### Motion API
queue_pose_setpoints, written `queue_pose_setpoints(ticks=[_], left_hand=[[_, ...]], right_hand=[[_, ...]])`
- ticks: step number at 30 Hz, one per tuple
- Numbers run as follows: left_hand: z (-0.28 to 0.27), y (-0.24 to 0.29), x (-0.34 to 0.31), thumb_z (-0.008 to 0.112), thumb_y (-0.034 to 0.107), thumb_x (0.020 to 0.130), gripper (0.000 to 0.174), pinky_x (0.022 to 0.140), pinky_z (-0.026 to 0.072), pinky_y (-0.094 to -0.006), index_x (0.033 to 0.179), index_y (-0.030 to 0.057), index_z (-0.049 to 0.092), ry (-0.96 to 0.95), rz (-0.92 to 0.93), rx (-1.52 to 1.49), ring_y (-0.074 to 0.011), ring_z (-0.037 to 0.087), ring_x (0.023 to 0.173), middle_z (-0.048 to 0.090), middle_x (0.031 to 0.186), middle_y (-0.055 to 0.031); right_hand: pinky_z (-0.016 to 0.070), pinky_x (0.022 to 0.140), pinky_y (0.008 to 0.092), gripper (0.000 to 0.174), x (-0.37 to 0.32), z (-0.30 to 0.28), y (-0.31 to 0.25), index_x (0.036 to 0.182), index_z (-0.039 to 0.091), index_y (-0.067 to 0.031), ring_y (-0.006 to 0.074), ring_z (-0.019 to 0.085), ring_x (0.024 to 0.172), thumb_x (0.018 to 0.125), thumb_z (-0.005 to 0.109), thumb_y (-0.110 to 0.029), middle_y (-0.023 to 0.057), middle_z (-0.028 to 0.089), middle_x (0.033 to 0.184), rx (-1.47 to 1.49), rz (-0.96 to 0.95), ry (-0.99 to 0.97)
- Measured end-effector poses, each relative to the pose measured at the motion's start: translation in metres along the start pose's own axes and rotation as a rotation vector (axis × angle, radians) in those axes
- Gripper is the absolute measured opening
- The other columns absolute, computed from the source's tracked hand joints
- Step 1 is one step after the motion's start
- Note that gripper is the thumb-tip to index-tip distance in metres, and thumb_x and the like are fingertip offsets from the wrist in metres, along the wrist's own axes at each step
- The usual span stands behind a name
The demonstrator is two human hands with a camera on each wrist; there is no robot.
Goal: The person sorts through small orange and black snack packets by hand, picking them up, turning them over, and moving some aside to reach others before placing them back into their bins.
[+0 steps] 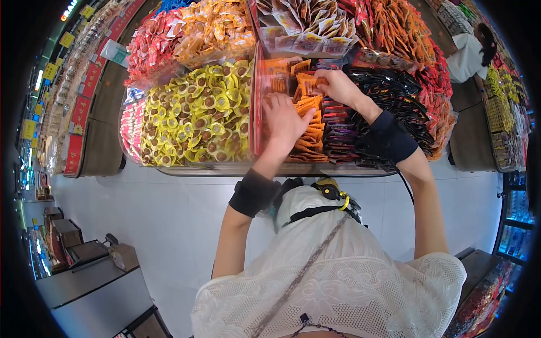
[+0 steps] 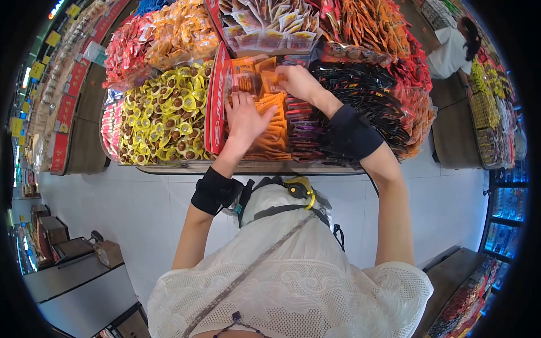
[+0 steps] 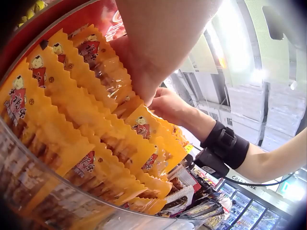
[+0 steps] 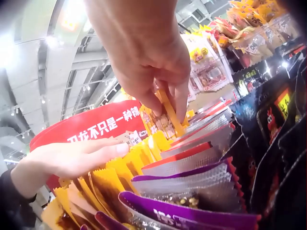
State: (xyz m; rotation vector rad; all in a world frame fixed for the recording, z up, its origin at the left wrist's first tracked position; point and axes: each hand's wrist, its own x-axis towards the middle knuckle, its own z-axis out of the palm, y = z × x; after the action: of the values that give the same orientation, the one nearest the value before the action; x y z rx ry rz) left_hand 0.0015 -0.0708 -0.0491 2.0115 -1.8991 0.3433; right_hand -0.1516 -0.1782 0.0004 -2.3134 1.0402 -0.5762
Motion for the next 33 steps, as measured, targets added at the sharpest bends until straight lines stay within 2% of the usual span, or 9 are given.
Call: queue_pose_setpoints(ticks=[4,7,10,14,20,24,27,33], left_hand=[[-0.003,0.0,0.001,0.046,0.064,0.076,0.078,0.098,0.0266,-0.0492,0.109,-0.0074,0.052,-0.077,-0.015,-0.001,-0.0343,0.04,0.115,0.05,0.115,-0.0232],[0.0,0.0,0.001,0.044,0.065,0.077,0.081,0.099,0.0253,-0.0496,0.111,-0.0081,0.051,-0.101,-0.017,-0.006,-0.0343,0.039,0.116,0.049,0.117,-0.0231],[0.001,-0.001,0.001,0.044,0.065,0.076,0.081,0.099,0.0255,-0.0498,0.111,-0.0083,0.051,-0.088,-0.013,-0.004,-0.0343,0.039,0.115,0.049,0.117,-0.0231],[0.001,-0.001,0.001,0.045,0.064,0.076,0.081,0.099,0.0255,-0.05,0.111,-0.0085,0.051,-0.086,-0.016,-0.006,-0.0342,0.04,0.115,0.049,0.117,-0.023],[0.002,0.0,0.002,0.045,0.064,0.076,0.081,0.099,0.0254,-0.0503,0.111,-0.0084,0.051,-0.098,-0.021,-0.011,-0.0335,0.039,0.115,0.049,0.117,-0.0229],[-0.002,0.0,0.002,0.045,0.064,0.076,0.081,0.099,0.0253,-0.0502,0.112,-0.0085,0.051,-0.109,-0.027,0.013,-0.0332,0.039,0.116,0.048,0.119,-0.0229],[-0.002,0.001,0.003,0.044,0.064,0.076,0.081,0.099,0.0252,-0.0501,0.112,-0.0085,0.05,-0.133,-0.032,-0.002,-0.0331,0.039,0.116,0.048,0.119,-0.0228],[-0.002,0.0,0.002,0.046,0.063,0.076,0.079,0.099,0.0253,-0.0503,0.111,-0.0082,0.051,-0.097,-0.031,-0.022,-0.0337,0.04,0.116,0.049,0.118,-0.0235]], right_hand=[[0.0467,0.066,0.0379,0.014,-0.002,0.008,-0.001,0.087,0.058,0.0005,0.0354,0.059,0.077,0.074,0.059,-0.005,0.0177,0.061,0.078,-0.133,-0.034,-0.067],[0.0469,0.071,0.042,0.016,0.004,-0.001,-0.01,0.086,0.06,-0.0022,0.0355,0.059,0.081,0.073,0.058,-0.011,0.0168,0.062,0.081,-0.339,-0.058,-0.12],[0.0467,0.072,0.0417,0.015,0.01,-0.003,-0.008,0.084,0.06,-0.0026,0.0343,0.059,0.082,0.073,0.059,-0.013,0.0158,0.062,0.083,-0.277,-0.199,0.023],[0.0464,0.072,0.0419,0.012,0.013,-0.001,-0.009,0.081,0.06,-0.0038,0.0344,0.058,0.083,0.073,0.059,-0.013,0.0152,0.061,0.084,-0.158,-0.011,0.037],[0.0476,0.07,0.0428,0.013,0.007,0.013,-0.005,0.079,0.061,-0.005,0.0352,0.06,0.08,0.071,0.058,-0.014,0.0167,0.063,0.077,-0.331,0.09,-0.154],[0.0486,0.071,0.042,0.013,0.012,0.006,-0.007,0.077,0.065,-0.0055,0.0344,0.061,0.08,0.071,0.058,-0.014,0.0174,0.064,0.078,-0.411,0.086,-0.259],[0.0486,0.069,0.0395,0.014,0.021,0.003,-0.002,0.078,0.067,-0.0039,0.0313,0.062,0.079,0.07,0.062,-0.013,0.015,0.064,0.077,-0.422,0.034,-0.275],[0.0485,0.07,0.0388,0.015,0.024,0.01,-0.007,0.081,0.068,-0.0044,0.0301,0.062,0.081,0.068,0.063,-0.011,0.0137,0.065,0.079,-0.483,0.055,-0.327]])
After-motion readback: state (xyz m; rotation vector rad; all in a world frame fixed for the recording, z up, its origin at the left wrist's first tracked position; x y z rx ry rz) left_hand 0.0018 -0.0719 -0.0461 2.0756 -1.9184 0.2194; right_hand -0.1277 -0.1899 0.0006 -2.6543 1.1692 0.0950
